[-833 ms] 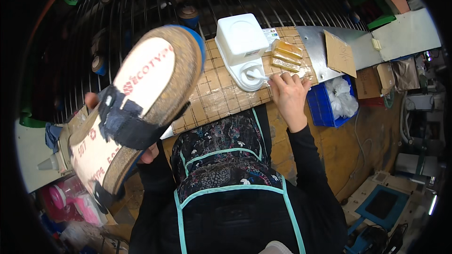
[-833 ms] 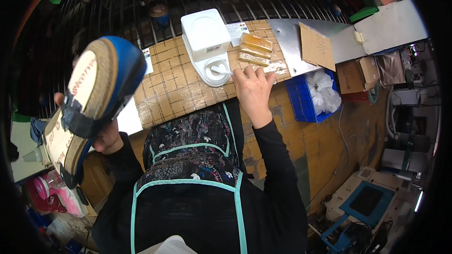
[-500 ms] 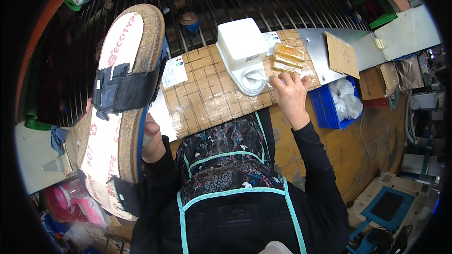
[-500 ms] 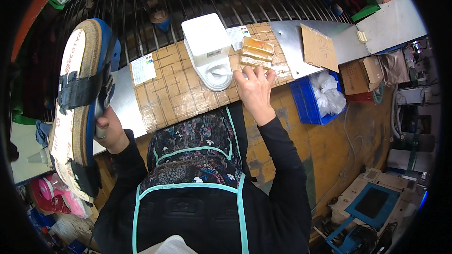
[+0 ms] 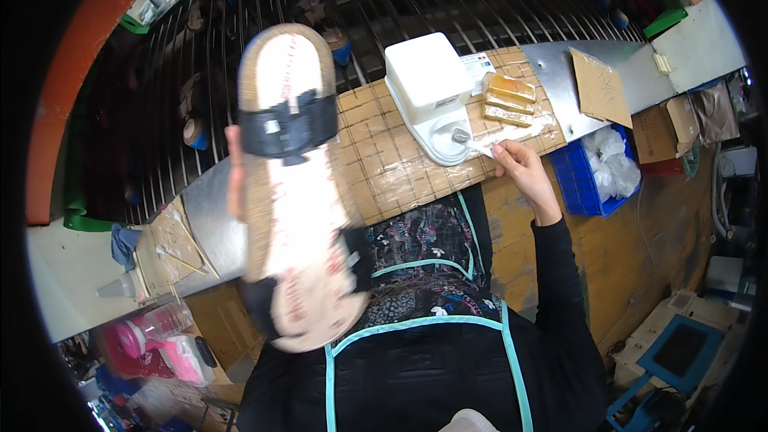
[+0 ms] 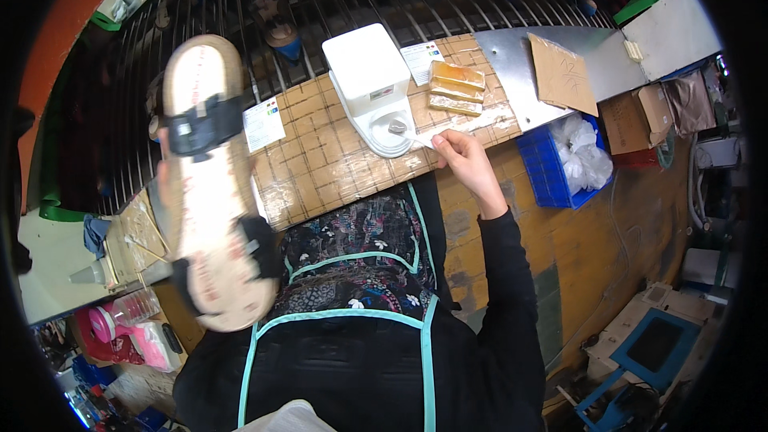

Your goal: The person applies a white adhesive to the sole and strap of a blue and black sandal using a small brush. They repeatedly dip the brush into a white container and spread the substance on the sandal's surface.

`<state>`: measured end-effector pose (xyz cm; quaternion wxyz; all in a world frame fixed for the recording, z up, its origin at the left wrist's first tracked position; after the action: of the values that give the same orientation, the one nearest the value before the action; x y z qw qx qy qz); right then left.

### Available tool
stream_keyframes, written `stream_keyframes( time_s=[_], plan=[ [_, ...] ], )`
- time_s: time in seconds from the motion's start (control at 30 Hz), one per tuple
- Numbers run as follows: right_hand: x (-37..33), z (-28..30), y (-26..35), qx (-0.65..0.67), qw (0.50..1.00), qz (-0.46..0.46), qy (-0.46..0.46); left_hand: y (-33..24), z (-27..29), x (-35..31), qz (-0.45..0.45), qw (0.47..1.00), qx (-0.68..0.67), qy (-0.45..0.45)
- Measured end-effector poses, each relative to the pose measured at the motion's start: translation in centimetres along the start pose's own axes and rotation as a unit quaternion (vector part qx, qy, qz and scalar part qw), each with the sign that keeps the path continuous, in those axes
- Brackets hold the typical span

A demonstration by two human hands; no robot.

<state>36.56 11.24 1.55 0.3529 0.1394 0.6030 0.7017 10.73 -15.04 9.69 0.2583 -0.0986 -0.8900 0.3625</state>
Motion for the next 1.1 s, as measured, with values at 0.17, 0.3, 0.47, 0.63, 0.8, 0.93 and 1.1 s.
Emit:
stream_keyframes(
  time_s=[0.17,0.3,0.47,0.63,0.8,0.93,1.1],
  plan=[
    [-1.5,-1.7,5.1,-0.067,0.984,0.122,-0.113,3.8,-2.3,-2.5,-0.335,0.827,0.44,0.102],
    [-5.9,-3.1,13.7,-0.286,0.83,0.368,-0.305,3.7,-3.9,-1.9,-0.366,0.807,0.444,0.133],
    [-6.7,-6.5,16.1,-0.161,0.881,0.375,-0.238,2.7,-5.1,-1.4,-0.395,0.798,0.434,0.135],
    [-5.1,-8.6,14.4,-0.073,0.922,0.311,-0.218,2.1,-4.6,-2.3,-0.391,0.782,0.465,0.14],
    [-4.5,-8.9,15.2,-0.148,0.888,0.347,-0.263,1.8,-4.5,-2.7,-0.394,0.766,0.486,0.149],
    [-3.4,-8.5,16.4,-0.159,0.872,0.363,-0.287,1.6,-4.6,-2.7,-0.396,0.763,0.483,0.164],
    [-2.6,-7.6,17.7,-0.198,0.844,0.389,-0.312,1.2,-4.9,-2.5,-0.395,0.761,0.482,0.176]
  ],
)
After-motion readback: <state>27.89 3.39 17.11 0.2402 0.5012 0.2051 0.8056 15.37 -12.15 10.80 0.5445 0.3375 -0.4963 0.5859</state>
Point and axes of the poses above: each hand's wrist, its own x-axis towards the middle knuckle, its own z-axis out of the back of the hand, y = z × x, the point moved 5 cm from there along x, towards the middle knuckle, and after that the axes turned 1 degree about -z, right-handed, at the moved point
